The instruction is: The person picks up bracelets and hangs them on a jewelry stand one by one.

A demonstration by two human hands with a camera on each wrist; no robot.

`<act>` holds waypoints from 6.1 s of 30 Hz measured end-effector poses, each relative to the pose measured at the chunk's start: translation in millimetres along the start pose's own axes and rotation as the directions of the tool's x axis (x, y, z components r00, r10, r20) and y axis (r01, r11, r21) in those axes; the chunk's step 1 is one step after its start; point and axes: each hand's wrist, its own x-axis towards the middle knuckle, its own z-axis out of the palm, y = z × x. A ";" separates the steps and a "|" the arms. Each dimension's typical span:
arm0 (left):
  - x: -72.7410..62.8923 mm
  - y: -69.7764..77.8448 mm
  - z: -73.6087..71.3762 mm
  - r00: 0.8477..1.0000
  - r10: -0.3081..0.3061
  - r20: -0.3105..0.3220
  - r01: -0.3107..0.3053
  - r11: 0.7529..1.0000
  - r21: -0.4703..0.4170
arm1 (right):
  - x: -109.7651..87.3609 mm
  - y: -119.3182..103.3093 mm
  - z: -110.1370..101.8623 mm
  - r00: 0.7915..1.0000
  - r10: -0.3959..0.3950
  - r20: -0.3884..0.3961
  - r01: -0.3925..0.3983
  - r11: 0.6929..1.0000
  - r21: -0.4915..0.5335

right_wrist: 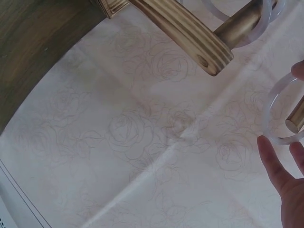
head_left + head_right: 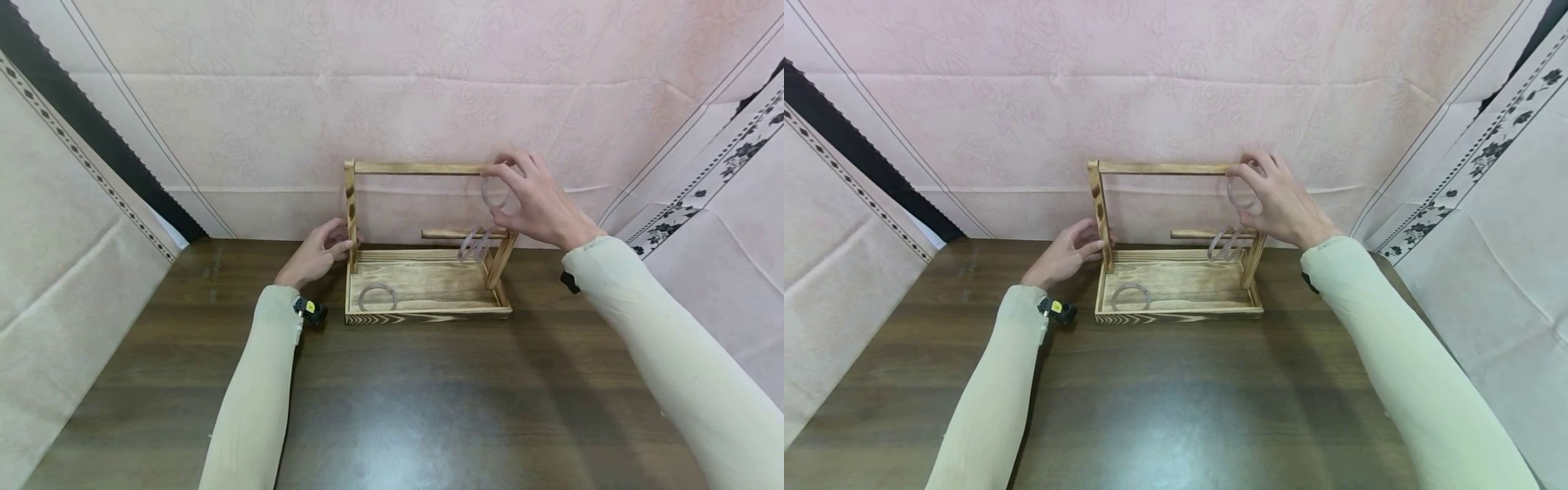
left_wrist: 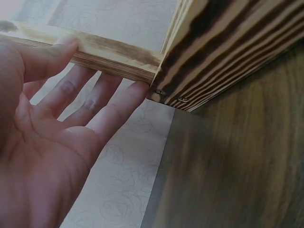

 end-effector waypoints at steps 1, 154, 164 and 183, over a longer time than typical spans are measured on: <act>0.4 -0.4 0.2 1.000 -0.001 0.001 0.001 1.000 -0.005 | 0.7 0.1 0.3 1.000 0.001 -0.002 -0.001 1.000 0.002; 1.0 -3.1 -0.1 1.000 0.000 0.010 0.000 1.000 -0.029 | 66.7 -57.1 69.0 0.978 -0.064 -0.199 0.091 0.987 0.130; -1.4 -1.7 0.0 1.000 0.000 0.000 0.000 1.000 0.022 | 72.0 -64.4 72.3 0.980 -0.055 -0.189 0.084 0.985 0.150; 0.9 -2.6 0.1 1.000 -0.007 0.008 0.007 0.999 -0.031 | 83.3 -75.6 77.1 0.979 -0.090 -0.181 0.112 0.987 0.118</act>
